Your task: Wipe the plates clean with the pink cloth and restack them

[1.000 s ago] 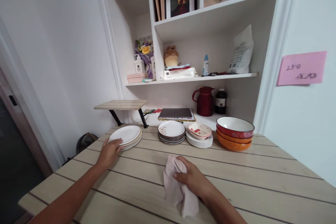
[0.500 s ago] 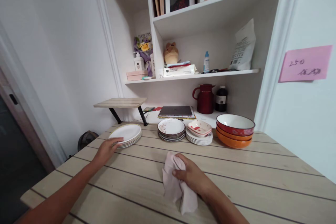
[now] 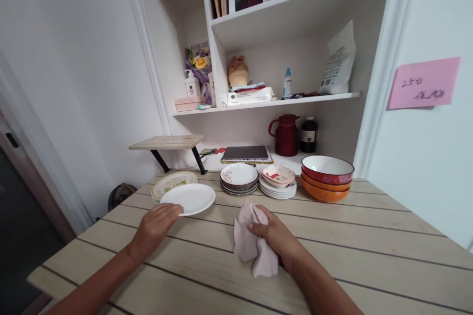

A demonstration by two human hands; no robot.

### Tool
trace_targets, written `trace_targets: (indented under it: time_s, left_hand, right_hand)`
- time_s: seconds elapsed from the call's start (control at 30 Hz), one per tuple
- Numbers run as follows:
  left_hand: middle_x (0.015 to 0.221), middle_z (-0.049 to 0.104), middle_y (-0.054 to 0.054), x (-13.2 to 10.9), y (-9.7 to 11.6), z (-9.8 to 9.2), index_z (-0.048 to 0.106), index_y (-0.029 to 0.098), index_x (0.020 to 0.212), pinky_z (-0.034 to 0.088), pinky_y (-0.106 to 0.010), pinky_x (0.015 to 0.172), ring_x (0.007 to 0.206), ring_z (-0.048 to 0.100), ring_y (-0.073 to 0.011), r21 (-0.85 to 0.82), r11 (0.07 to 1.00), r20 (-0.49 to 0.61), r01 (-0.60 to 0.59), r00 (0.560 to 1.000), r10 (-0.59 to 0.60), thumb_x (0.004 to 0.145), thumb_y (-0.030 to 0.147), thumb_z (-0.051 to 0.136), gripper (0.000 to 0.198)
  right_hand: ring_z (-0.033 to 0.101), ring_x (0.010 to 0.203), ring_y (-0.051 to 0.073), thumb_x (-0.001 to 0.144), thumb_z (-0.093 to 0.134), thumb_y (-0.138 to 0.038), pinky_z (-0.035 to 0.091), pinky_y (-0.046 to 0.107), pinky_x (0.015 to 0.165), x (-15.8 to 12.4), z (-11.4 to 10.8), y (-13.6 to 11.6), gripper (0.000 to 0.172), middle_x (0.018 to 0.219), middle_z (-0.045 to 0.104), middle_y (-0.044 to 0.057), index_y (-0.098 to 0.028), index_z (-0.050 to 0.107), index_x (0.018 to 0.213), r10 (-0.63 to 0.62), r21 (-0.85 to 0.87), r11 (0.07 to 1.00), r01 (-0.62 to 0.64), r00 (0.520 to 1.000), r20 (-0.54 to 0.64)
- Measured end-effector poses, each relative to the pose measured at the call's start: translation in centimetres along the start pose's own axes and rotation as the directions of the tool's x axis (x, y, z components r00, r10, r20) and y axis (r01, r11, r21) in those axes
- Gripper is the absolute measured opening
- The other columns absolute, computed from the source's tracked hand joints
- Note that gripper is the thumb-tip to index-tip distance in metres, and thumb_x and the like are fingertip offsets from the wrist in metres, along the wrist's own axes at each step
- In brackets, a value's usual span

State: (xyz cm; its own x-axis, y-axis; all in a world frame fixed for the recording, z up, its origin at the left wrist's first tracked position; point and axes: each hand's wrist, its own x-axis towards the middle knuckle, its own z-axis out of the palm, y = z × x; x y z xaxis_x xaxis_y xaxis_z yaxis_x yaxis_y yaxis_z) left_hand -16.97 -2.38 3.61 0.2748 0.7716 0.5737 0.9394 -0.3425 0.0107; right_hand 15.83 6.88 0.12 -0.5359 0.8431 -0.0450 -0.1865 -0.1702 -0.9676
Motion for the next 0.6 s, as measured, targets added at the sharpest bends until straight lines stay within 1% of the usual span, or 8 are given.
trace_targets:
  time_s: [0.1, 0.17, 0.23, 0.33, 0.4, 0.5, 0.53, 0.6]
  left_hand:
    - [0.109, 0.073, -0.007, -0.4, 1.6, 0.4, 0.068, 0.022, 0.110, 0.045, -0.040, 0.103, 0.105, 0.066, -0.0200, 0.022, 0.985, 0.070, -0.170, 0.983, 0.169, 0.096, 0.022, 0.037, 0.034]
    - [0.108, 0.073, -0.007, -0.5, 2.8, 0.8, 0.068, 0.022, 0.109, 0.047, -0.038, 0.102, 0.102, 0.067, -0.0191, 0.040, 0.959, 0.073, -0.281, 0.958, 0.278, 0.095, 0.019, 0.039, 0.032]
    - [0.105, 0.074, -0.007, -0.3, 3.9, 1.2, 0.067, 0.021, 0.108, 0.049, -0.037, 0.099, 0.099, 0.068, -0.0179, 0.057, 0.925, 0.013, -0.376, 0.927, 0.376, 0.094, 0.016, 0.043, 0.029]
    - [0.098, 0.074, -0.007, 0.5, 5.7, 1.3, 0.063, 0.017, 0.109, 0.052, -0.036, 0.096, 0.093, 0.068, -0.0162, 0.058, 0.860, -0.109, -0.507, 0.853, 0.510, 0.091, 0.011, 0.046, 0.026]
    - [0.097, 0.074, -0.008, 1.4, 7.0, 1.3, 0.061, 0.015, 0.109, 0.052, -0.035, 0.096, 0.093, 0.068, -0.0155, 0.025, 0.809, -0.128, -0.587, 0.801, 0.585, 0.091, 0.009, 0.046, 0.025]
    - [0.100, 0.074, -0.009, 2.9, 9.1, 1.4, 0.060, 0.014, 0.107, 0.052, -0.034, 0.096, 0.095, 0.068, -0.0154, -0.056, 0.749, -0.096, -0.660, 0.751, 0.654, 0.092, 0.010, 0.044, 0.023]
    - [0.101, 0.074, -0.009, 3.4, 9.7, 1.6, 0.060, 0.014, 0.108, 0.052, -0.034, 0.096, 0.096, 0.068, -0.0155, -0.081, 0.738, -0.085, -0.670, 0.742, 0.665, 0.093, 0.011, 0.043, 0.023]
    - [0.104, 0.073, -0.010, 4.2, 10.6, 2.2, 0.059, 0.014, 0.109, 0.051, -0.034, 0.096, 0.099, 0.067, -0.0162, -0.123, 0.718, -0.066, -0.685, 0.727, 0.683, 0.093, 0.012, 0.043, 0.023]
  right_hand:
    - [0.067, 0.081, 0.022, 0.068, 0.071, -0.027, 0.053, 0.034, 0.073, -0.1, -0.7, -0.7, 0.056, 0.098, 0.070, 0.005, -0.022, 0.052, 0.120, 0.002, 0.054, 0.999, 0.001, 0.999, -0.042]
    - [0.068, 0.079, 0.023, 0.069, 0.072, -0.026, 0.054, 0.035, 0.071, -0.2, -1.8, -1.7, 0.056, 0.096, 0.071, 0.007, -0.021, 0.053, 0.121, -0.010, 0.108, 0.994, 0.021, 0.994, -0.107]
    - [0.069, 0.077, 0.023, 0.069, 0.073, -0.025, 0.055, 0.035, 0.068, -0.5, -3.3, -2.9, 0.053, 0.095, 0.072, 0.008, -0.020, 0.055, 0.119, -0.041, 0.167, 0.983, 0.078, 0.976, -0.214]
    - [0.069, 0.078, 0.023, 0.066, 0.075, -0.022, 0.057, 0.033, 0.067, -0.9, -5.2, -4.5, 0.051, 0.098, 0.072, 0.007, -0.021, 0.058, 0.114, -0.090, 0.235, 0.951, 0.199, 0.909, -0.408]
    - [0.069, 0.079, 0.022, 0.066, 0.076, -0.022, 0.057, 0.034, 0.069, -1.0, -5.5, -5.0, 0.049, 0.099, 0.072, 0.006, -0.022, 0.059, 0.112, -0.105, 0.252, 0.936, 0.246, 0.878, -0.468]
    - [0.068, 0.081, 0.023, 0.068, 0.073, -0.024, 0.056, 0.036, 0.073, -1.0, -4.1, -4.6, 0.043, 0.097, 0.072, 0.006, -0.021, 0.058, 0.109, -0.149, 0.213, 0.940, 0.267, 0.883, -0.446]
    - [0.067, 0.085, 0.024, 0.070, 0.071, -0.025, 0.055, 0.037, 0.076, -0.9, -3.4, -4.3, 0.042, 0.099, 0.071, 0.006, -0.021, 0.057, 0.110, -0.188, 0.172, 0.946, 0.275, 0.898, -0.398]
    - [0.065, 0.088, 0.023, 0.073, 0.066, -0.026, 0.052, 0.038, 0.080, -0.8, -1.8, -3.6, 0.039, 0.100, 0.070, 0.005, -0.021, 0.056, 0.110, -0.301, -0.007, 0.948, 0.319, 0.889, -0.346]
